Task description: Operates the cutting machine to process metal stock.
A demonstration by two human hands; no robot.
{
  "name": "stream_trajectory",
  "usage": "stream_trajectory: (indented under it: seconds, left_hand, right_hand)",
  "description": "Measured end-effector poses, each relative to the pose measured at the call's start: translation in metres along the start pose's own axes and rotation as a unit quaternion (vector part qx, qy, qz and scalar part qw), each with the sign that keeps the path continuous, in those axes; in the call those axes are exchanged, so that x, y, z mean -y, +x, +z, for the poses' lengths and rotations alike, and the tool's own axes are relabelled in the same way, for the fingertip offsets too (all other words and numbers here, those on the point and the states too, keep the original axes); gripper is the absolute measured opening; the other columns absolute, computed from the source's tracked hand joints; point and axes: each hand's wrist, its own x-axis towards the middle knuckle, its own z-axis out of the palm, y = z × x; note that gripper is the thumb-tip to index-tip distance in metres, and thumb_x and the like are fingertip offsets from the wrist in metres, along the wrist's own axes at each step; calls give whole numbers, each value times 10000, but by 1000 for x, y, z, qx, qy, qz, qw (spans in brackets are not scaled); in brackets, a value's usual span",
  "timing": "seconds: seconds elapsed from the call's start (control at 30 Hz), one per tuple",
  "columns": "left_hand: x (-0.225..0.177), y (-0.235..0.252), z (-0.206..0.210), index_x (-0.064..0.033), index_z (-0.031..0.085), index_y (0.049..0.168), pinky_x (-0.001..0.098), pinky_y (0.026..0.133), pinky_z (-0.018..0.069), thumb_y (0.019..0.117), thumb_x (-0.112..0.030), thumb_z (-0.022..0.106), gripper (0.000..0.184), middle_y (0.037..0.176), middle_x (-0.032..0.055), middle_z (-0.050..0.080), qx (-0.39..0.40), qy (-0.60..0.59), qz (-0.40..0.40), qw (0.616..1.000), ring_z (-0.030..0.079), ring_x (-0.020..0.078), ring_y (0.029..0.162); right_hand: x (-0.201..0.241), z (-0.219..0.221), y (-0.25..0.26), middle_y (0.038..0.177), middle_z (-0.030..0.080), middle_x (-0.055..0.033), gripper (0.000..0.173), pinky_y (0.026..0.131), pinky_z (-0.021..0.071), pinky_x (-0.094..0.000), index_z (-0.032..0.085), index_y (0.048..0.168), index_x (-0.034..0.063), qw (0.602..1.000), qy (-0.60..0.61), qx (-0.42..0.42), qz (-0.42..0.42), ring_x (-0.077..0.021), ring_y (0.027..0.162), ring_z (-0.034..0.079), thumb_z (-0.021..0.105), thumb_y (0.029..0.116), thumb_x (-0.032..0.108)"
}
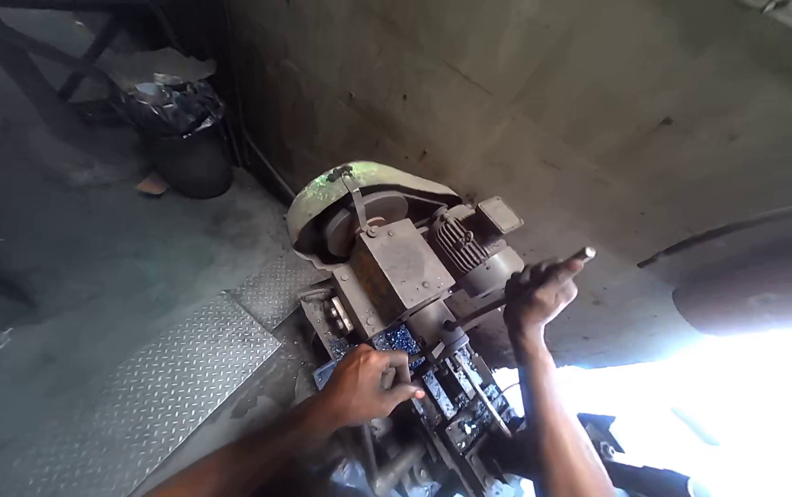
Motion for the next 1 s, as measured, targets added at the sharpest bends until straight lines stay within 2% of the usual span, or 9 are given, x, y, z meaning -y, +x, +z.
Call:
stream_trajectory:
  seconds: [0.1, 0.23, 0.4, 0.53, 0.7, 0.83, 0.9, 0.97, 1.0]
  left_hand:
    - [0, 3, 0, -67, 719, 895, 347, 561, 430, 925, -416, 725, 350, 633, 31, 582, -6, 3, 4, 1000, 482, 130, 537]
    - [-1, 2, 2, -75, 724, 900, 317, 546, 408, 927, -415, 729, 342, 618, 13, 562, -9, -17, 1, 1000, 453, 107, 522]
    - [-1, 2, 1, -74, 730, 902, 326, 540, 418, 928, -403, 725, 330, 615, 22, 570, -17, -3, 8, 1000, 466, 122, 520]
    - [-1, 5, 0, -71, 726, 902, 311, 538, 396, 930, -405, 723, 335, 597, 13, 539, -18, -3, 2, 1000, 441, 112, 515]
    - [0, 8, -1, -68, 725, 895, 340, 536, 416, 932, -410, 716, 344, 588, 28, 544, -5, 12, 21, 1000, 460, 138, 505]
    - [-1, 10, -3, -63, 719, 893, 322, 534, 396, 933, -410, 719, 349, 580, 18, 523, -2, 2, 21, 1000, 436, 119, 502]
    - [1, 5, 1, -69, 724, 893, 317, 526, 406, 928, -417, 720, 350, 571, 13, 526, -3, 3, 22, 1000, 445, 115, 495]
    - [0, 10, -1, -57, 715, 900, 337, 532, 411, 934, -418, 716, 362, 575, 27, 526, -1, 4, 24, 1000, 451, 135, 495]
    - [0, 10, -1, -52, 712, 896, 343, 532, 411, 933, -412, 716, 362, 578, 33, 529, -3, 1, 22, 1000, 451, 141, 497]
  right_hand:
    - [38, -4, 25, 496, 417, 142, 528, 406, 400, -204, 455, 713, 264, 1000, 13, -3, 13, -10, 407, 418, 189, 1121, 468]
    - [-10, -15, -9, 499, 366, 127, 507, 391, 378, -207, 434, 725, 250, 998, 51, -32, -17, -19, 395, 375, 219, 1117, 491]
    - [20, -13, 19, 493, 406, 120, 548, 405, 414, -228, 451, 716, 248, 999, 19, -19, 28, -37, 399, 421, 178, 1114, 508]
    - [-14, -4, 2, 484, 386, 126, 526, 388, 396, -216, 436, 701, 254, 999, 24, -24, 9, -27, 390, 408, 238, 1109, 523]
    - [30, 5, 33, 483, 421, 133, 531, 385, 410, -208, 457, 725, 251, 1000, 3, -5, 29, -17, 389, 430, 184, 1118, 482]
    - [-15, -2, 4, 487, 388, 129, 520, 392, 390, -204, 436, 718, 245, 1000, 17, -20, 16, -17, 390, 402, 226, 1111, 512]
    - [0, -2, 7, 486, 412, 138, 529, 396, 401, -206, 451, 702, 256, 999, 9, -6, 38, -15, 395, 421, 230, 1107, 514]
    - [30, -3, 31, 506, 440, 137, 524, 410, 420, -201, 469, 748, 253, 999, 13, 4, 42, -16, 408, 441, 177, 1117, 484]
    - [37, -4, 36, 500, 412, 123, 524, 397, 401, -205, 456, 745, 243, 999, 33, -5, 31, -27, 395, 414, 171, 1122, 469]
